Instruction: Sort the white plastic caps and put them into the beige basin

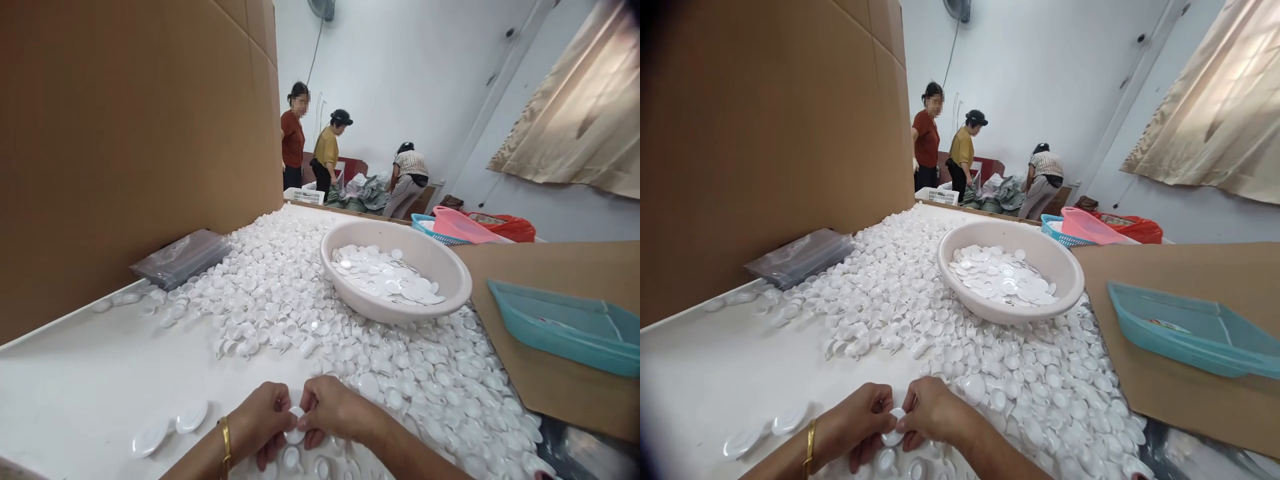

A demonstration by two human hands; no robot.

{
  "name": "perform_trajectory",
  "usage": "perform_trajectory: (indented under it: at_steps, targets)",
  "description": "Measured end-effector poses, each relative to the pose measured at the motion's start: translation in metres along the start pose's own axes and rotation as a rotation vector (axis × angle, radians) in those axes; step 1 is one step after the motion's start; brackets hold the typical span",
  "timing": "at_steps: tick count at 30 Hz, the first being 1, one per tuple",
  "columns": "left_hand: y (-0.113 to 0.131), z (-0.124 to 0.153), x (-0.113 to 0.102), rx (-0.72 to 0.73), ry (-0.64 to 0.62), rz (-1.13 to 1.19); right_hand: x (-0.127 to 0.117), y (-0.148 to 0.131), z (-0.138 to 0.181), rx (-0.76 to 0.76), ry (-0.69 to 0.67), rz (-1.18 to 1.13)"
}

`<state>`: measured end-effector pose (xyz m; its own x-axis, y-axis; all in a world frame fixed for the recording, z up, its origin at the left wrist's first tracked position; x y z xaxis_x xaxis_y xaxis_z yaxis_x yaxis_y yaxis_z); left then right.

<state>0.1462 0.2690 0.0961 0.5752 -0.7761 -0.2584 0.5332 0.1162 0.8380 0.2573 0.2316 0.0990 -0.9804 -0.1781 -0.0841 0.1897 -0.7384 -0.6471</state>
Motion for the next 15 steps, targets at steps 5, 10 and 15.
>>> perform_trajectory:
  at_steps: [5,10,15]
  targets:
    - [-0.0037,0.0025,-0.0009,0.046,-0.026,-0.110,0.0004,-0.0027,0.0002,0.010,0.001,0.039]
    - [-0.0074,0.0035,-0.0035,0.109,-0.039,-0.198,-0.0008,-0.0034,-0.0034,-0.047,0.031,0.096]
    - [-0.0013,0.0059,-0.0026,0.129,-0.074,-0.212,-0.0042,-0.0013,-0.0050,-0.026,-0.021,0.115]
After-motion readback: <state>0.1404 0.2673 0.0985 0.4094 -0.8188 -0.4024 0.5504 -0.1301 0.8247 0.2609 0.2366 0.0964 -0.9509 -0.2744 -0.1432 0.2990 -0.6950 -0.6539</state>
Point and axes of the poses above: each hand's wrist, its own z-axis away from the middle knuckle, its own x-axis out of the palm, y = z × x, the point moved 5 cm from there along -z, towards the middle knuckle, and after that the axes turned 11 degrees about x, right-handed, at the moved point
